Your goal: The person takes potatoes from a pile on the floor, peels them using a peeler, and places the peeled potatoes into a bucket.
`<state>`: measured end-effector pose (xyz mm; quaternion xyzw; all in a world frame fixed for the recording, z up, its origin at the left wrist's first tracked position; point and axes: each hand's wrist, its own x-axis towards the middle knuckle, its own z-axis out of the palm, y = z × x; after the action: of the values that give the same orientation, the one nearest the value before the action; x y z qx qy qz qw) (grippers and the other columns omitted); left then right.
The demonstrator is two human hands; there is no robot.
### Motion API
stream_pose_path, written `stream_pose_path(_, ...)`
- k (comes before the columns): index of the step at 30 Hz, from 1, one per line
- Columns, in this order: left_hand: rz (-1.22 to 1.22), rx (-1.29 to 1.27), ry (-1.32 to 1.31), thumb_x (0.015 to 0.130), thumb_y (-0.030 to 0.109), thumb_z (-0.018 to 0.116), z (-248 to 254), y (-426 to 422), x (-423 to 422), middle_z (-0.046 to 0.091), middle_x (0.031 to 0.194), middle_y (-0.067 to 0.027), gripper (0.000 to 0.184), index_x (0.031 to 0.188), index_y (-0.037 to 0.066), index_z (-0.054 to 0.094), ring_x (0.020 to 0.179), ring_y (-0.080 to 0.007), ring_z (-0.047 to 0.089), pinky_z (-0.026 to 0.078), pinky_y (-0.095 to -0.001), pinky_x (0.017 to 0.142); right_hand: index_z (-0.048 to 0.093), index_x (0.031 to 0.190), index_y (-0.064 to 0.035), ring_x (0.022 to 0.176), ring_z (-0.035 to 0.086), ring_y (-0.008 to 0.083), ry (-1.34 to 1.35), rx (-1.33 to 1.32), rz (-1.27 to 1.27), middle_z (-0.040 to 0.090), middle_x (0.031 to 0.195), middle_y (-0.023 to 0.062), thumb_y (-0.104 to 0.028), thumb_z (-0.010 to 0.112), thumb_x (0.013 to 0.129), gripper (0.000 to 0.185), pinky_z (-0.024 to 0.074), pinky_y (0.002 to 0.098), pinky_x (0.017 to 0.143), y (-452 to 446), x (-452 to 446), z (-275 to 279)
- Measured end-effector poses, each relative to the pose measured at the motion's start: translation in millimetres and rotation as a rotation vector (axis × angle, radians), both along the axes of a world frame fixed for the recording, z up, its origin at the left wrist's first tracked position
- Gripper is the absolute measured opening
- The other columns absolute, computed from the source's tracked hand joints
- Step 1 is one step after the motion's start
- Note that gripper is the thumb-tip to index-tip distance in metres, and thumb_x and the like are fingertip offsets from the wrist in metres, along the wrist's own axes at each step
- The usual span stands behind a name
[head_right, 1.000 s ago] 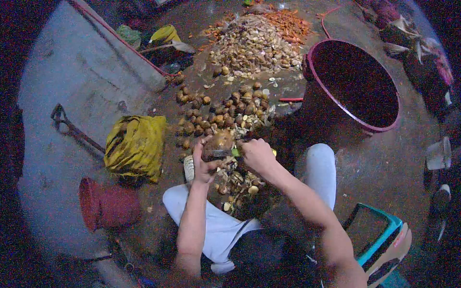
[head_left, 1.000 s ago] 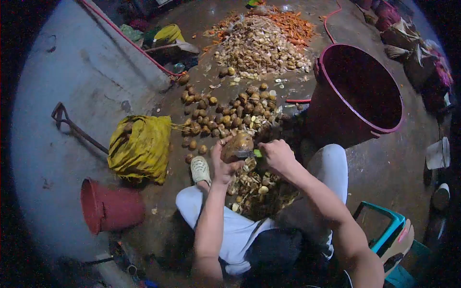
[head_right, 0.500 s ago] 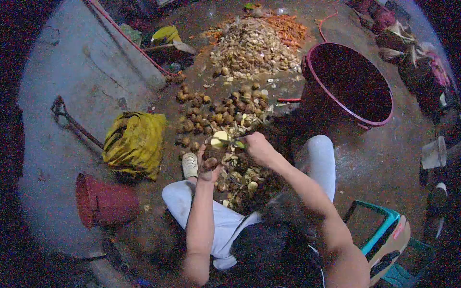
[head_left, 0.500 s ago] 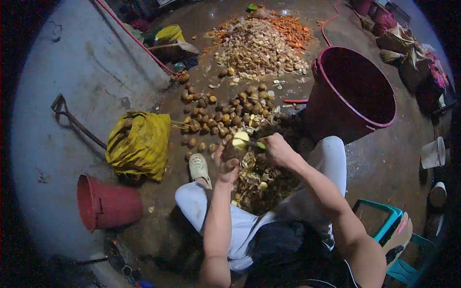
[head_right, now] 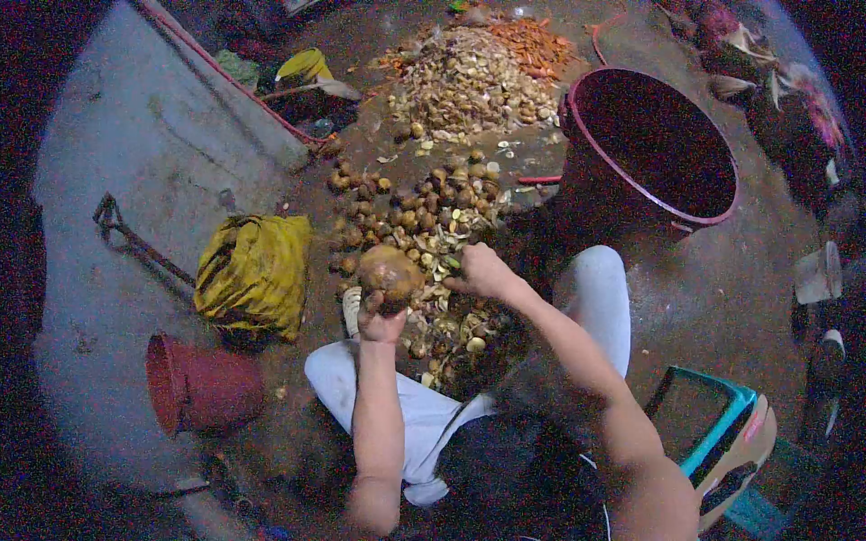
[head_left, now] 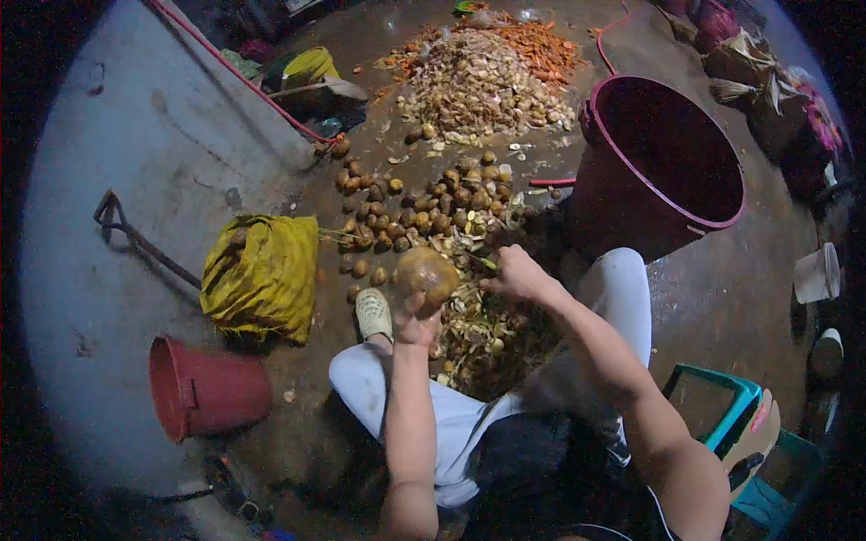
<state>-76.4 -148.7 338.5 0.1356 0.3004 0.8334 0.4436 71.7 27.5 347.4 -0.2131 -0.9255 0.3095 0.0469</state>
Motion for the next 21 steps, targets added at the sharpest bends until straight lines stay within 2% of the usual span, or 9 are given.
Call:
stream_pose_path(1, -0.003, 0.002, 0.061, 0.060, 0.014, 0.079, 11.2, 0.8, 2.3, 0.054, 0.126, -0.0115, 0.078, 0.131, 0.007, 0.047, 0.120, -0.0319, 0.050, 0.037, -0.0454, 0.108, 0.061, 0.084, 0.0028, 0.078, 0.055, 0.0428, 0.100, 0.067, 0.021, 0.056, 0.075, 0.0230, -0.039, 0.072, 0.073, 0.044, 0.0466, 0.0489, 0.071, -4.6, 1.5, 0.9)
stream_pose_path(2, -0.002, 0.001, 0.059, 0.060, 0.014, 0.079, 13.3, 2.4, 3.2, 0.054, 0.126, -0.0115, 0.078, 0.131, 0.007, 0.047, 0.120, -0.0319, 0.050, 0.037, -0.0454, 0.108, 0.063, 0.075, 0.0021, 0.072, 0.058, 0.0427, 0.200, 0.133, 0.044, 0.057, 0.069, 0.0222, -0.040, 0.071, 0.073, 0.043, 0.0492, 0.0489, 0.069, -8.5, 1.1, 0.4)
stream_pose_path(4, 0.077, -0.023, 0.168, 0.062, 0.009, 0.077, 15.0, 4.8, 6.1, 0.054, 0.123, -0.0116, 0.079, 0.133, 0.007, 0.043, 0.115, -0.0290, 0.053, 0.043, -0.0434, 0.101, 0.063, 0.075, 0.0011, 0.071, 0.059, 0.0426, 0.174, 0.070, 0.084, 0.058, 0.068, 0.0223, -0.037, 0.073, 0.073, 0.040, 0.0501, 0.0484, 0.068, -14.9, -2.8, -0.8)
stream_pose_path(8, 0.152, -0.009, 0.049, 0.062, 0.004, 0.073, 2.2, 8.2, 13.2, 0.058, 0.119, -0.0112, 0.072, 0.129, 0.003, 0.047, 0.113, -0.0272, 0.055, 0.044, -0.0422, 0.101, 0.062, 0.073, -0.0005, 0.066, 0.060, 0.0427, 0.274, -0.028, 0.044, 0.060, 0.067, 0.0226, -0.032, 0.075, 0.069, 0.034, 0.0512, 0.0480, 0.063, -31.8, -4.2, 18.6)
stream_pose_path(13, 0.077, -0.076, 0.082, 0.064, 0.007, 0.075, -10.1, 11.1, 20.1, 0.057, 0.121, -0.0085, 0.071, 0.129, 0.008, 0.047, 0.111, -0.0280, 0.056, 0.046, -0.0432, 0.099, 0.062, 0.072, 0.0005, 0.068, 0.061, 0.0420, 0.217, -0.028, -0.044, 0.059, 0.066, 0.0224, -0.028, 0.075, 0.068, 0.032, 0.0522, 0.0477, 0.064, -38.0, -10.7, 16.6)
stream_pose_path(16, 0.071, -0.037, 0.136, 0.064, 0.008, 0.076, -3.8, 13.5, 23.6, 0.058, 0.121, -0.0086, 0.071, 0.129, 0.008, 0.047, 0.111, -0.0283, 0.056, 0.046, -0.0433, 0.099, 0.061, 0.072, 0.0017, 0.065, 0.061, 0.0432, 0.250, -0.018, -0.150, 0.059, 0.063, 0.0234, -0.032, 0.077, 0.067, 0.037, 0.0526, 0.0475, 0.063, -31.6, -19.3, -28.3)
stream_pose_path(18, 0.091, 0.007, 0.183, 0.065, 0.009, 0.077, -5.2, 13.4, 24.8, 0.057, 0.122, -0.0086, 0.070, 0.129, 0.007, 0.048, 0.113, -0.0288, 0.056, 0.045, -0.0435, 0.100, 0.061, 0.077, 0.0009, 0.066, 0.060, 0.0428, 0.150, -0.014, -0.146, 0.059, 0.065, 0.0245, -0.031, 0.077, 0.069, 0.036, 0.0512, 0.0469, 0.062, -25.5, -17.1, -14.4)
stream_pose_path(20, 0.144, -0.017, 0.113, 0.063, 0.007, 0.077, -4.8, 15.2, 22.9, 0.058, 0.122, -0.0129, 0.068, 0.126, 0.001, 0.051, 0.116, -0.0285, 0.055, 0.042, -0.0425, 0.103, 0.062, 0.082, 0.0002, 0.066, 0.060, 0.0425, 0.055, -0.006, -0.146, 0.059, 0.066, 0.0255, -0.029, 0.077, 0.070, 0.036, 0.0498, 0.0462, 0.062, -20.7, -15.1, -8.7)
stream_pose_path(21, 0.161, -0.020, 0.096, 0.063, 0.007, 0.077, 1.0, 18.2, 21.0, 0.059, 0.122, -0.0143, 0.068, 0.126, -0.002, 0.053, 0.117, -0.0284, 0.055, 0.041, -0.0421, 0.104, 0.061, 0.081, 0.0012, 0.066, 0.061, 0.0415, 0.031, -0.025, -0.044, 0.060, 0.066, 0.0251, -0.032, 0.077, 0.070, 0.038, 0.0504, 0.0462, 0.062, -14.2, -18.4, -9.2)
